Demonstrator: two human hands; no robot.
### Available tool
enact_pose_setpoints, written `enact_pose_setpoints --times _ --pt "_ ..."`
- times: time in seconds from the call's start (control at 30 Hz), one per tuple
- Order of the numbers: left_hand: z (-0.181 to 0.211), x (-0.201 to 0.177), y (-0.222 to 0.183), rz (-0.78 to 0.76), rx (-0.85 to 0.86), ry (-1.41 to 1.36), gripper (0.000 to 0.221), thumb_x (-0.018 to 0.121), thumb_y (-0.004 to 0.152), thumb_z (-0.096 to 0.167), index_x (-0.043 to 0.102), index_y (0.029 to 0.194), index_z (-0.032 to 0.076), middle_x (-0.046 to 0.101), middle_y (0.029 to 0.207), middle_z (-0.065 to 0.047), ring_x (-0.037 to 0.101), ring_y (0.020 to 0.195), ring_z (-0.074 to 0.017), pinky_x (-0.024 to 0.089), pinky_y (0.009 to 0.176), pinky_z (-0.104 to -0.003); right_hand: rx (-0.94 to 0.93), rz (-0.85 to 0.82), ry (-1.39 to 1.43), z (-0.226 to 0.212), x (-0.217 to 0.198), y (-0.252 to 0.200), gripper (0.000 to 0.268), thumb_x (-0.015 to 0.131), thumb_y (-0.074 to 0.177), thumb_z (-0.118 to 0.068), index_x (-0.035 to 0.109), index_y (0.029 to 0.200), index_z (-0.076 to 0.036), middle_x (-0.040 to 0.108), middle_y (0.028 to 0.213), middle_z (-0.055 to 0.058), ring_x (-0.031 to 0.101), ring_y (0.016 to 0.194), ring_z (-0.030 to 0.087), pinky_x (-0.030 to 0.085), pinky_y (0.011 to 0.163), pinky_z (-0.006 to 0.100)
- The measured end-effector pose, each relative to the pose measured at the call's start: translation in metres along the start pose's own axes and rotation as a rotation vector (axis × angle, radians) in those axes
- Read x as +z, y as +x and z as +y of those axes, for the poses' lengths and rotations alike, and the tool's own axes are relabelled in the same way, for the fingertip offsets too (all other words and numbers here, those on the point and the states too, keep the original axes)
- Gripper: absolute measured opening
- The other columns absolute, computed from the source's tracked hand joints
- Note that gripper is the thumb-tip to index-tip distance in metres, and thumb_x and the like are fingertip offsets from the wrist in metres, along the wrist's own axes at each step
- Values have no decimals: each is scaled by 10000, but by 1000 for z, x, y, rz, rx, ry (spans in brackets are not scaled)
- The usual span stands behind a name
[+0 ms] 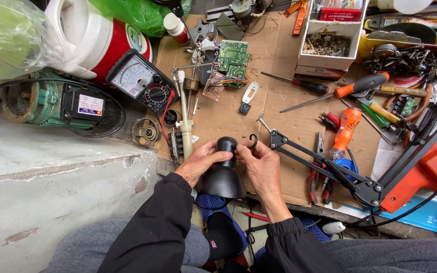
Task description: Repairing a desk lamp by disassembling the socket and testing the wiring with a multimeter
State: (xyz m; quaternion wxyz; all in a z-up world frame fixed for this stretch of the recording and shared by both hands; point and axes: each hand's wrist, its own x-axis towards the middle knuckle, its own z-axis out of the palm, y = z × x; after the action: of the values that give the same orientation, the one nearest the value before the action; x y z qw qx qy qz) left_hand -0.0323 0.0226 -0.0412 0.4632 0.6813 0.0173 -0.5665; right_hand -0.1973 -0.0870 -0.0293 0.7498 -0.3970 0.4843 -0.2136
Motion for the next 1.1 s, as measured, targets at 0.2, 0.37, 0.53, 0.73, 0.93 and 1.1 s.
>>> enact_pose_setpoints --times 0.2,0.37,0.53,0.73,0.93,1.1 --pt "3 16 -10 31 53 -129 597 998 806 120 714 1321 19 710 1063 -81 758 990 -240 704 831 -395 27 6 30 4 -4 4 117 835 995 -114 824 1040 -6 833 864 199 807 783 199 685 744 294" --pt "9 28 -31 27 62 -132 579 999 799 123 729 1309 77 685 1046 -74 750 992 -241 702 819 -418 50 -27 83 11 -10 10 124 848 985 -112 816 1046 -9 818 827 182 801 743 190 678 700 278" --pt "21 44 -45 81 124 38 672 1019 763 216 699 1354 183 637 1093 -83 694 1053 -247 648 846 -425 25 -79 111 0 -12 4 94 817 1002 -97 799 1038 -12 801 800 152 778 722 176 649 696 267" --pt "27 39 -44 145 145 296 776 1023 717 338 692 1418 320 689 1170 -108 702 1118 -260 603 909 -418 -35 -121 96 -1 -11 1 79 788 1032 -87 771 1032 -10 799 814 157 794 768 194 653 740 287" --pt "32 39 -45 135 175 323 730 971 710 256 695 1386 260 701 1163 -140 698 1131 -295 592 938 -433 -39 -154 79 -10 -11 -6 91 784 1042 -97 775 1035 -7 808 824 167 797 772 200 656 756 302" --pt "27 37 -39 160 148 381 756 968 702 302 686 1403 277 715 1197 -153 715 1153 -309 595 937 -444 -43 -156 66 -4 -9 -3 84 775 1044 -85 775 1029 -3 804 812 159 795 764 192 661 757 303"
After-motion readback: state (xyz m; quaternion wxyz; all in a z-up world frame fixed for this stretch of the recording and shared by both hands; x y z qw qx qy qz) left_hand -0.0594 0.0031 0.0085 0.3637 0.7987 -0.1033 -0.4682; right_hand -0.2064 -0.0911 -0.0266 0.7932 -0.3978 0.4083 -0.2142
